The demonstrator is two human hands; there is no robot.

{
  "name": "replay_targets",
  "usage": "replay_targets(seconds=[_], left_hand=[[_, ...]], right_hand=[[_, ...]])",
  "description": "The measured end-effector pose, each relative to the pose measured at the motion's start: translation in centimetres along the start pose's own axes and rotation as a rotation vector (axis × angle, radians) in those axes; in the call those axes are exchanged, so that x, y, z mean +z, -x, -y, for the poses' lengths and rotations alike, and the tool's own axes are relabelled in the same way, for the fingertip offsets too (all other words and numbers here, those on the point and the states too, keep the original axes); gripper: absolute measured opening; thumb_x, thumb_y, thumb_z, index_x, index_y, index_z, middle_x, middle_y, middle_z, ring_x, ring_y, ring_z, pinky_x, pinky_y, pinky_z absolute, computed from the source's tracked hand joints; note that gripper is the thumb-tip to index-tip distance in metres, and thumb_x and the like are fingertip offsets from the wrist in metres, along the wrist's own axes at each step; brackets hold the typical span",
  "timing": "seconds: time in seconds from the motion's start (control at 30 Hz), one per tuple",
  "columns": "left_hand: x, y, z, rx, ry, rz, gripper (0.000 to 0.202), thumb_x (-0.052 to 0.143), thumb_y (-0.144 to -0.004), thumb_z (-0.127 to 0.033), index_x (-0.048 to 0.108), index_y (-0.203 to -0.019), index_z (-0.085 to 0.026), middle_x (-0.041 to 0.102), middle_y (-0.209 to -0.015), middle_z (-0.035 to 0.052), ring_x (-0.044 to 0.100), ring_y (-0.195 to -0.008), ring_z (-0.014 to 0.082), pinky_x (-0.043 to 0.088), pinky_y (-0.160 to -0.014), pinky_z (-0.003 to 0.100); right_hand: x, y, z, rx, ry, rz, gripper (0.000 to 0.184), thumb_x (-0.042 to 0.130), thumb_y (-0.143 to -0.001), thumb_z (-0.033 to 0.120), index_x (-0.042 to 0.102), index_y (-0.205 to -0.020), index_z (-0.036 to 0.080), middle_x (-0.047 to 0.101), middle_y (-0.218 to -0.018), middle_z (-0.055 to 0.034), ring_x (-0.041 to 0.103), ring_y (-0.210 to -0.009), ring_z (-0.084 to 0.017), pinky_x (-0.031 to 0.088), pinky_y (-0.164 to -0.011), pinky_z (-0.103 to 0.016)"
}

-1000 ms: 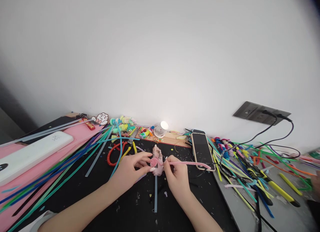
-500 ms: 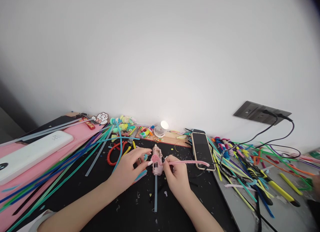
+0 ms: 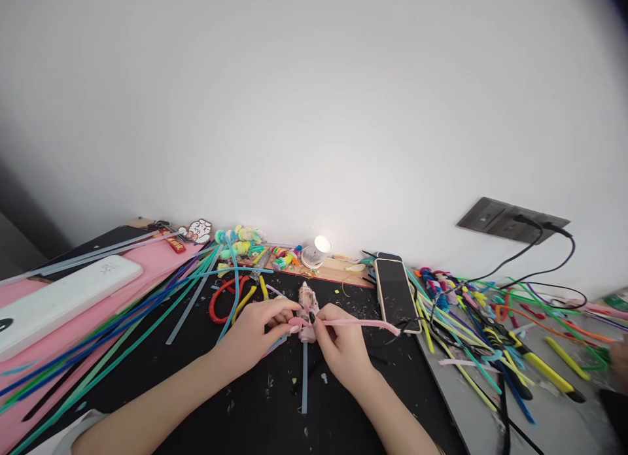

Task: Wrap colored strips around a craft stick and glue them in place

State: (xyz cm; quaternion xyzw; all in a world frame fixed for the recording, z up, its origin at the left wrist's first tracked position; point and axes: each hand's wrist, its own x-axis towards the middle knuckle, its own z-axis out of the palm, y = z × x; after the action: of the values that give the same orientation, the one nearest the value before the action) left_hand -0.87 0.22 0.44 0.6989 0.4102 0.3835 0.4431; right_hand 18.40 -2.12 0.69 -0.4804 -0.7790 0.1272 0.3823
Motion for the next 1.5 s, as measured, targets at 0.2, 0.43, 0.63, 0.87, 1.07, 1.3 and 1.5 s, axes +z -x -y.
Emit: replay_targets(seconds=[0.2,0.43,0.63,0.87,1.07,1.3,1.5], left_hand=[[0.1,0.1,0.0,-0.065,0.117,0.043,0.018,0.068,-0.077,-0.026,0.074,-0.094,-0.023,0.078,-0.083,0.0030,0.073,-0.079,0.0218,0.057,-0.076,0.030],[0.1,0.1,0.0,-0.093,0.207,0.026,0.016,0.068,-0.077,-0.024,0.073,-0.092,-0.022,0.077,-0.084,0.0027,0.073,-0.081,0.0208,0.056,-0.078,0.029],[0.1,0.2,-0.2,-0.060,0.206,0.041,0.009,0.066,-0.079,-0.022,0.073,-0.084,-0.020,0.075,-0.082,0.0012,0.071,-0.079,0.0182,0.054,-0.075,0.025],[0.0,0.0,-0.9,-0.132,0.320,0.030,0.006,0.069,-0.078,-0.023,0.071,-0.077,-0.018,0.073,-0.077,0.0011,0.068,-0.074,0.0165,0.053,-0.072,0.024],[0.0,-0.2,-0.5,-0.166,0.431,-0.004,0.009,0.075,-0.073,-0.025,0.071,-0.077,-0.018,0.074,-0.076,0.0007,0.067,-0.073,0.0154,0.053,-0.071,0.024],[0.1,-0.3,-0.3,-0.204,0.484,-0.024,0.012,0.079,-0.070,-0.026,0.071,-0.074,-0.018,0.073,-0.074,-0.0003,0.066,-0.071,0.0140,0.054,-0.070,0.024],[0.1,-0.2,-0.7,-0.272,0.521,-0.067,0.019,0.081,-0.068,-0.030,0.071,-0.077,-0.018,0.076,-0.076,0.0020,0.068,-0.075,0.0167,0.054,-0.072,0.027]], right_hand=[[0.3,0.0,0.0,0.035,-0.060,-0.036,0.026,0.044,-0.091,0.022,0.052,-0.066,0.020,0.053,-0.060,0.0004,0.051,-0.055,-0.014,0.035,-0.053,-0.024],[0.4,-0.1,-0.2,0.174,-0.137,-0.024,0.031,0.045,-0.092,0.030,0.052,-0.064,0.020,0.051,-0.058,0.0006,0.049,-0.053,-0.015,0.032,-0.052,-0.025],[0.5,0.0,-0.3,0.257,-0.289,0.002,0.034,0.047,-0.093,0.037,0.054,-0.065,0.019,0.052,-0.059,0.0005,0.048,-0.053,-0.015,0.033,-0.052,-0.024],[0.5,0.1,-0.2,0.240,-0.354,0.019,0.031,0.049,-0.092,0.036,0.058,-0.067,0.019,0.056,-0.062,-0.0016,0.052,-0.056,-0.016,0.038,-0.054,-0.025],[0.8,0.2,-0.2,0.252,-0.451,0.031,0.028,0.051,-0.091,0.034,0.056,-0.068,0.019,0.057,-0.063,-0.0015,0.052,-0.059,-0.017,0.039,-0.057,-0.026],[0.6,0.0,0.2,0.280,-0.549,0.022,0.031,0.053,-0.091,0.037,0.056,-0.067,0.018,0.051,-0.060,0.0018,0.044,-0.056,-0.013,0.033,-0.053,-0.023],[0.3,-0.1,0.8,0.297,-0.606,0.035,0.028,0.056,-0.088,0.035,0.057,-0.066,0.018,0.053,-0.060,0.0018,0.043,-0.055,-0.012,0.033,-0.054,-0.023]])
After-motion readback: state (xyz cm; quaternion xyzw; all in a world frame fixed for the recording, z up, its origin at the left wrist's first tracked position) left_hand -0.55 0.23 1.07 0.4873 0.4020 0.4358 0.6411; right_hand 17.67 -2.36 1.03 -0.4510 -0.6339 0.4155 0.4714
